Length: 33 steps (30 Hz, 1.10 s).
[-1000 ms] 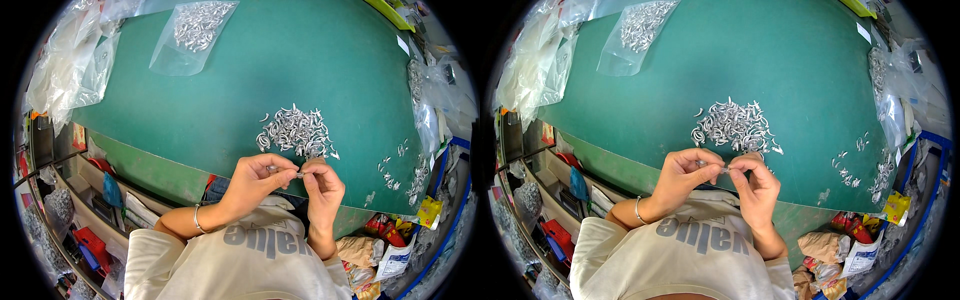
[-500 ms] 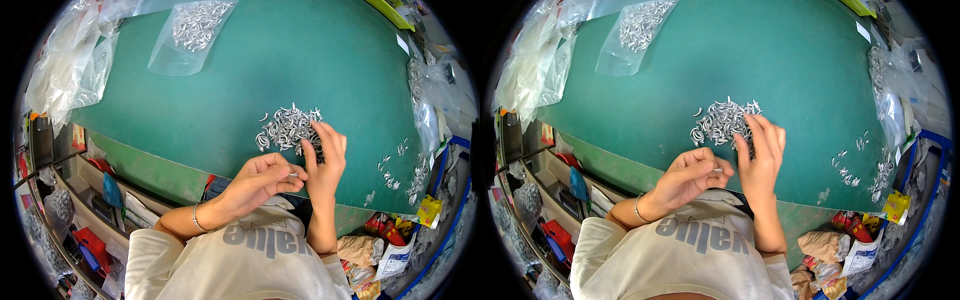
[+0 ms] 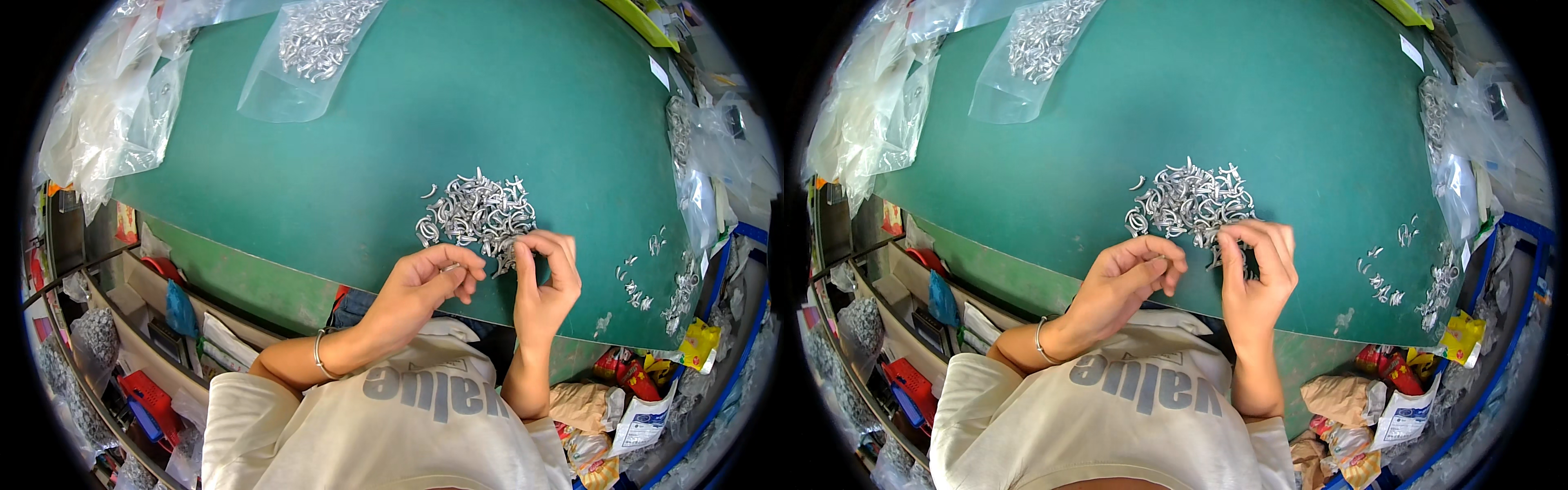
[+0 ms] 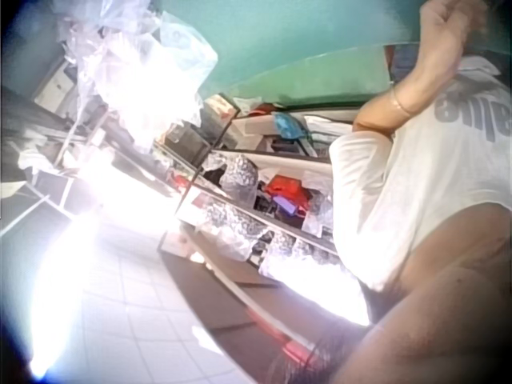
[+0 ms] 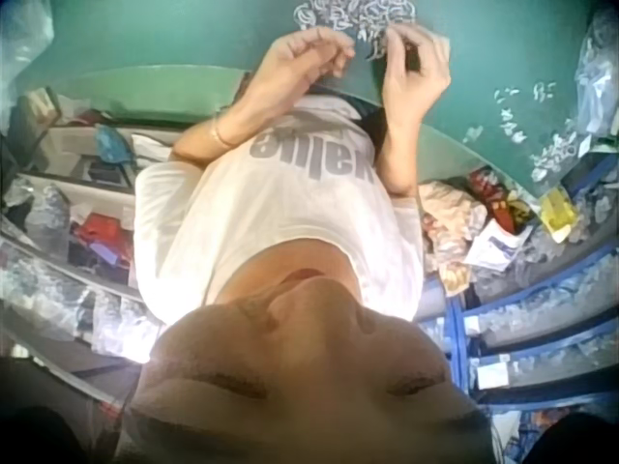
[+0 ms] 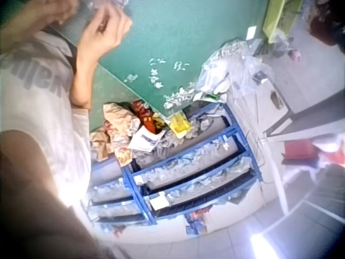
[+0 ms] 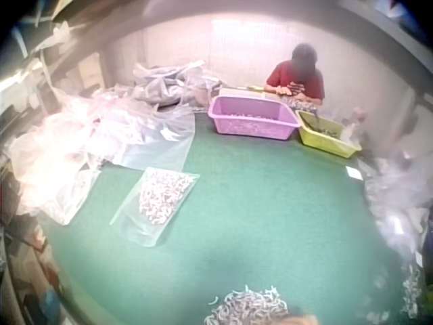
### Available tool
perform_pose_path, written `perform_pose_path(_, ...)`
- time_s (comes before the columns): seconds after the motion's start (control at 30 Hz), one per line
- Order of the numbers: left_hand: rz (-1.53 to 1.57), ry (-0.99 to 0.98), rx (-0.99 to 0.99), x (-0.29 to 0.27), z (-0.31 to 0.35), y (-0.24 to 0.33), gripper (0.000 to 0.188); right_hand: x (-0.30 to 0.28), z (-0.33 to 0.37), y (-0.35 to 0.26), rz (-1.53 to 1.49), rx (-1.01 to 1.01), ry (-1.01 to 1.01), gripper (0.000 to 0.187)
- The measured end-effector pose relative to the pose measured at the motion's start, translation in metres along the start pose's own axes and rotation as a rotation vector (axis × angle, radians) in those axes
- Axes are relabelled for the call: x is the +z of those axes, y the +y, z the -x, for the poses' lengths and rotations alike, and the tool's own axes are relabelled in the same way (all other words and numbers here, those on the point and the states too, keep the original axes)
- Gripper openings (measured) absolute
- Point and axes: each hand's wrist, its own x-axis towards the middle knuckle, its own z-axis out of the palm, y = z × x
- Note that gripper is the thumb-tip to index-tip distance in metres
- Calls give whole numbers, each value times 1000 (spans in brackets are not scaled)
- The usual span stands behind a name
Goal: The person sits at a green workbench and assembles small silver metal components by hand. They pick up individual pieces from a pile, connect them, and place the finished units into a clear plastic bag.
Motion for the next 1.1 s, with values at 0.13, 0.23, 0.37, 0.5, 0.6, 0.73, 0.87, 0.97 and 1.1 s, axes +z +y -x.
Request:
perform_pose_path(0.13, -213, 42, 244, 12, 3, 1, 21, -1, 13, -6, -402, 256, -128, 7)
perform_pose_path(0.23, -327, 18, 353, 12, 2, 0, 21, -2, 17, -11, -471, 300, -188, 8)
perform_pose_path(0.37, -369, 40, 377, 10, 2, -1, 16, -3, 19, -13, -479, 285, -205, 7)
perform_pose_path(0.5, -221, 19, 271, 8, 2, 0, 14, -4, 21, -15, -527, 301, -204, 5)
perform_pose_path(0.6, -224, 16, 171, 7, 3, 4, 13, -4, 22, -15, -560, 318, -227, 3)
perform_pose_path(0.73, -19, -42, -74, 1, 3, 9, 12, -7, 19, -7, -490, 260, -232, 5)
perform_pose_path(0.87, 136, -156, -84, 2, 3, 10, 12, -7, 4, 0, 1, 58, -56, 11)
perform_pose_path(0.97, 169, -187, -75, 2, 3, 9, 12, 2, -4, -1, 361, -127, -82, 15)
perform_pose_path(1.1, 71, -126, -111, -2, 4, 7, 14, 5, -4, 3, 538, -207, -145, 19)
